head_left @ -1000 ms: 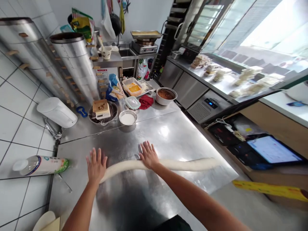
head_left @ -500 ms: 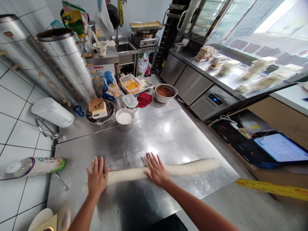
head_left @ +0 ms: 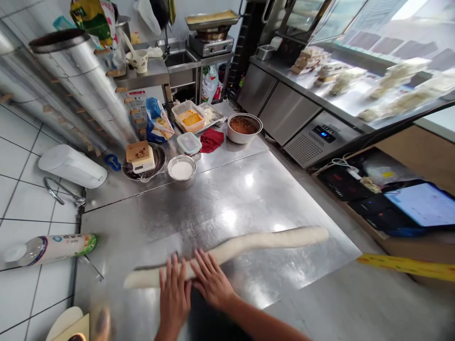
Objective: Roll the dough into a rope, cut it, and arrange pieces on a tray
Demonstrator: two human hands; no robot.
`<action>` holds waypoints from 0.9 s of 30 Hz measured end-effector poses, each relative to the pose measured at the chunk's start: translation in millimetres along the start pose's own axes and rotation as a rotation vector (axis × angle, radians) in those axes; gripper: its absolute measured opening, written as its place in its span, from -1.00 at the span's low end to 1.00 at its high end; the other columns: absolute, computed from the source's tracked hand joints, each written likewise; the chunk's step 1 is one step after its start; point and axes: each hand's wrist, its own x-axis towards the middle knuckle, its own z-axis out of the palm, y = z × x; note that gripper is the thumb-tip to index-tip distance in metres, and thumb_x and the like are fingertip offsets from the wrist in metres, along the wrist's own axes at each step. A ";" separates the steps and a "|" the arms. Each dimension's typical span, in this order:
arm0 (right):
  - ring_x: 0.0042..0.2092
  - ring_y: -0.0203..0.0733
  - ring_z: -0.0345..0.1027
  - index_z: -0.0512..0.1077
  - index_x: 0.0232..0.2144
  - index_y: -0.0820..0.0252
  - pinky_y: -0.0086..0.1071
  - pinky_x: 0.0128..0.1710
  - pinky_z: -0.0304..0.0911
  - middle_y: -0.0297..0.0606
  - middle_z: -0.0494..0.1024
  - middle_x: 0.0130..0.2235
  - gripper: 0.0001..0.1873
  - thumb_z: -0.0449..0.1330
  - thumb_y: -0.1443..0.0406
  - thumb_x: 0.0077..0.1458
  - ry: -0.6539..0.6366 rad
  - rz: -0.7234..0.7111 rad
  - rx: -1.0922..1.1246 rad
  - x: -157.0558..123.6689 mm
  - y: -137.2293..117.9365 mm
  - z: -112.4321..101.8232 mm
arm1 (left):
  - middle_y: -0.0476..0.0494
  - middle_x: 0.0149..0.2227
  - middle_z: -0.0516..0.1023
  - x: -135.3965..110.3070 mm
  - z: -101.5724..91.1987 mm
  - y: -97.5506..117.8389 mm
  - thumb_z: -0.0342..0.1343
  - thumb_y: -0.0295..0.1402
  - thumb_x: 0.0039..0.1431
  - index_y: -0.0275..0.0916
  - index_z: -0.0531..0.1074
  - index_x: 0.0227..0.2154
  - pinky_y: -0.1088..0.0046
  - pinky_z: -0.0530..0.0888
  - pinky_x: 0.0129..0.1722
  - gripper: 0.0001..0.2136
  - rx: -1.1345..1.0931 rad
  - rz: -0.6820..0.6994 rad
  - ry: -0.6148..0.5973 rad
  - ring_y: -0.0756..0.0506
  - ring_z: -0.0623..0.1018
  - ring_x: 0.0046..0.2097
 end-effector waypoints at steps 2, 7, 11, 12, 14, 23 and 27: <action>0.51 0.01 -0.02 -0.10 0.52 -0.04 -0.08 0.49 -0.05 -0.21 -0.04 0.54 -0.19 0.14 0.06 0.38 -0.058 -0.093 0.007 -50.0 4.7 -1.3 | -0.28 0.50 0.15 -46.3 -1.0 -6.2 0.11 -0.23 0.34 -0.11 0.11 0.47 -0.11 0.09 0.48 -0.33 0.015 0.086 0.073 -0.30 0.09 0.53; 0.54 0.16 -0.18 -0.15 0.53 -0.01 0.10 0.50 -0.13 -0.14 -0.16 0.55 -0.16 0.10 -0.01 0.39 -0.026 0.012 -0.062 49.7 64.1 -23.3 | -0.42 0.52 0.04 78.8 -17.7 -88.2 0.04 -0.08 0.39 -0.22 0.03 0.49 -0.26 0.08 0.45 -0.29 0.011 0.010 0.006 -0.40 0.08 0.53; 0.56 0.29 -0.34 -0.21 0.54 0.21 0.30 0.50 -0.29 0.00 -0.26 0.55 -0.12 0.00 -0.05 0.41 0.072 0.390 -0.126 139.7 87.9 -34.1 | -0.53 0.52 -0.03 138.7 -25.7 -129.2 -0.08 -0.10 0.46 -0.31 0.00 0.49 -0.41 -0.01 0.42 -0.33 0.007 -0.281 0.069 -0.48 0.07 0.52; 0.56 0.28 -0.35 -0.22 0.54 0.19 0.29 0.50 -0.30 -0.03 -0.25 0.55 -0.10 0.02 -0.07 0.40 0.056 0.341 -0.128 125.2 83.4 -34.4 | -0.49 0.52 0.00 112.8 -24.6 -125.3 -0.08 -0.11 0.45 -0.27 -0.03 0.50 -0.40 0.00 0.43 -0.32 0.001 -0.272 0.056 -0.46 0.08 0.52; 0.55 0.20 -0.26 -0.21 0.54 0.13 0.19 0.52 -0.23 -0.10 -0.18 0.55 -0.09 0.06 -0.06 0.38 0.016 0.184 -0.123 58.1 67.1 -33.8 | -0.38 0.50 0.10 29.3 -18.7 -107.0 -0.02 -0.15 0.41 -0.16 -0.12 0.52 -0.34 0.07 0.44 -0.28 -0.021 -0.206 0.058 -0.40 0.14 0.51; 0.55 0.18 -0.24 -0.07 0.52 0.08 0.18 0.50 -0.14 -0.07 -0.11 0.54 -0.19 0.03 -0.06 0.41 0.062 0.241 -0.179 64.4 107.5 -44.9 | -0.48 0.46 0.21 76.0 -33.2 -177.5 -0.08 -0.07 0.41 -0.21 0.02 0.50 -0.38 0.14 0.38 -0.32 0.040 -0.244 0.154 -0.46 0.20 0.48; 0.55 0.24 -0.27 0.02 0.50 0.27 0.28 0.51 -0.26 0.07 -0.05 0.52 -0.18 0.01 -0.07 0.41 0.051 0.377 -0.112 106.5 118.8 -60.7 | -0.36 0.45 0.26 112.7 -60.8 -146.8 -0.07 -0.04 0.32 -0.10 0.04 0.49 -0.38 0.25 0.33 -0.28 -0.049 -0.203 0.145 -0.43 0.26 0.45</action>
